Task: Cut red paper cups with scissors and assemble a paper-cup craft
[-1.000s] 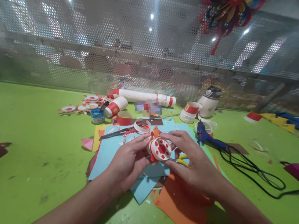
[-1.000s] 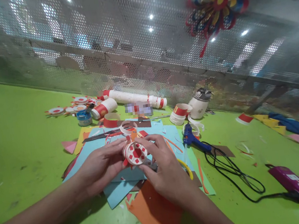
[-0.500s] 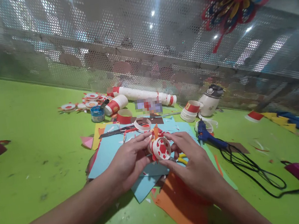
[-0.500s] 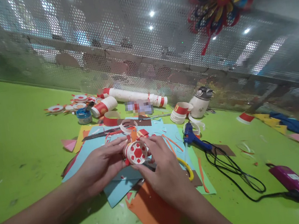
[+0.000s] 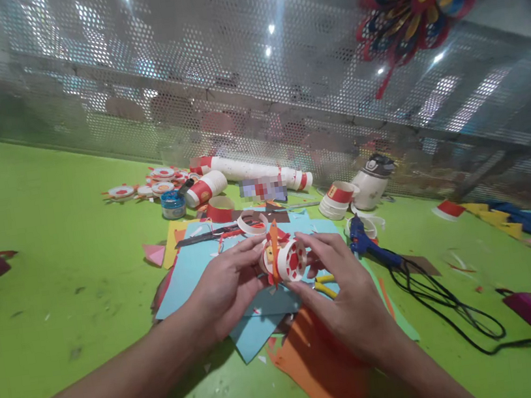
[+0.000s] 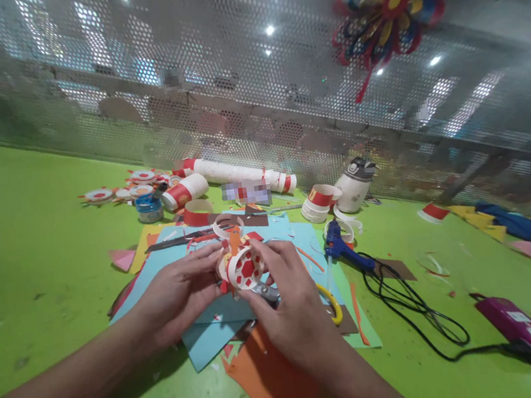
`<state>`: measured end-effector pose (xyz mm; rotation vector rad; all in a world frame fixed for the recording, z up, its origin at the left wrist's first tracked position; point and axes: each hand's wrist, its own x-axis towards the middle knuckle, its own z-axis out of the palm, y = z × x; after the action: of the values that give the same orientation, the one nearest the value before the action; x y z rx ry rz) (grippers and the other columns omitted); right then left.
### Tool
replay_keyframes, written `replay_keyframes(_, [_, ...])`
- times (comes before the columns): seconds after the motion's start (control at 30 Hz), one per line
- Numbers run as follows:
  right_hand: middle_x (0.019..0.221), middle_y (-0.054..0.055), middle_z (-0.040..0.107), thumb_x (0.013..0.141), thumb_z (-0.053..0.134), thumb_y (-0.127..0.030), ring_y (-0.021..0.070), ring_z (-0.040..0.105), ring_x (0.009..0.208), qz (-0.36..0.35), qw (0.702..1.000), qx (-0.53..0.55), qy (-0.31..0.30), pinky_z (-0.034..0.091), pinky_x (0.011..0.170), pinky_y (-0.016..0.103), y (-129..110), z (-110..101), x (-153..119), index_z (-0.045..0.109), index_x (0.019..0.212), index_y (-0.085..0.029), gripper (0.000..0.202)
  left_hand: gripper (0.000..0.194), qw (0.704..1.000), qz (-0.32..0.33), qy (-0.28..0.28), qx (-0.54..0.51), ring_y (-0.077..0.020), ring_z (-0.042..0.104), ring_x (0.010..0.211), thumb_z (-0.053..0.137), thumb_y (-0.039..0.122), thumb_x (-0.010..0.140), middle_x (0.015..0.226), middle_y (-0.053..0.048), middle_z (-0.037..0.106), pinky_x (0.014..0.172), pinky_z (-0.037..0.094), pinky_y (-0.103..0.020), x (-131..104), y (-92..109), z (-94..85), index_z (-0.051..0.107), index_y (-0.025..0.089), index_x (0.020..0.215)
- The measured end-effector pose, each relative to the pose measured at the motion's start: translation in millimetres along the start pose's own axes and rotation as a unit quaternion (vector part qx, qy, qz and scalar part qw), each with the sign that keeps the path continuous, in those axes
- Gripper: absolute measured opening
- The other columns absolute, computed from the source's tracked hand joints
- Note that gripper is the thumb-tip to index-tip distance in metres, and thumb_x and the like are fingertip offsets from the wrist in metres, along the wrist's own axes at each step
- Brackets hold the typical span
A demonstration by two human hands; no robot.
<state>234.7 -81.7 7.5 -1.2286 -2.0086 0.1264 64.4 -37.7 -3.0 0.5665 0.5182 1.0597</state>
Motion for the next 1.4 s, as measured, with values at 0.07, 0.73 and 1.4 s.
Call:
replay_keyframes(0.07, [0.117,0.009,0.051,0.084,0.064,-0.014,0.0255,0.055,0.104,-0.005,1.000,-0.006,0.003,0.052,0.089,0.045,-1.5,0.1,-0.5,0.046,0.133,-0.025,0.053,0.022,1.000,0.002,0.006,0.000,-0.0188,0.068,0.082,0.052,0.003,0.086,0.098,-0.013,0.072,0.076,0.055,-0.031,-0.3,0.2,0.3,0.069,0.010,0.098])
replay_keyframes(0.73, [0.107,0.011,0.055,0.086,0.067,-0.033,0.0237,0.057,0.095,-0.010,1.000,-0.016,0.023,0.053,0.083,0.042,-0.6,4.8,-1.3,0.051,0.125,-0.018,0.045,0.023,1.000,0.004,0.010,0.019,-0.0213,0.069,0.091,0.057,0.004,0.083,0.103,-0.013,0.072,0.081,0.057,-0.032,-0.7,-5.4,0.8,0.069,0.011,0.101])
replay_keyframes(1.4, [0.104,0.015,0.056,0.085,0.066,-0.024,0.0279,0.058,0.093,-0.009,0.998,-0.055,0.021,0.054,0.078,0.047,-2.5,4.4,-0.6,0.053,0.125,-0.010,0.045,0.027,0.999,-0.004,-0.030,0.042,-0.0159,0.065,0.083,0.058,0.008,0.084,0.105,-0.011,0.070,0.074,0.052,-0.027,-4.5,-8.4,-1.7,0.066,0.014,0.110])
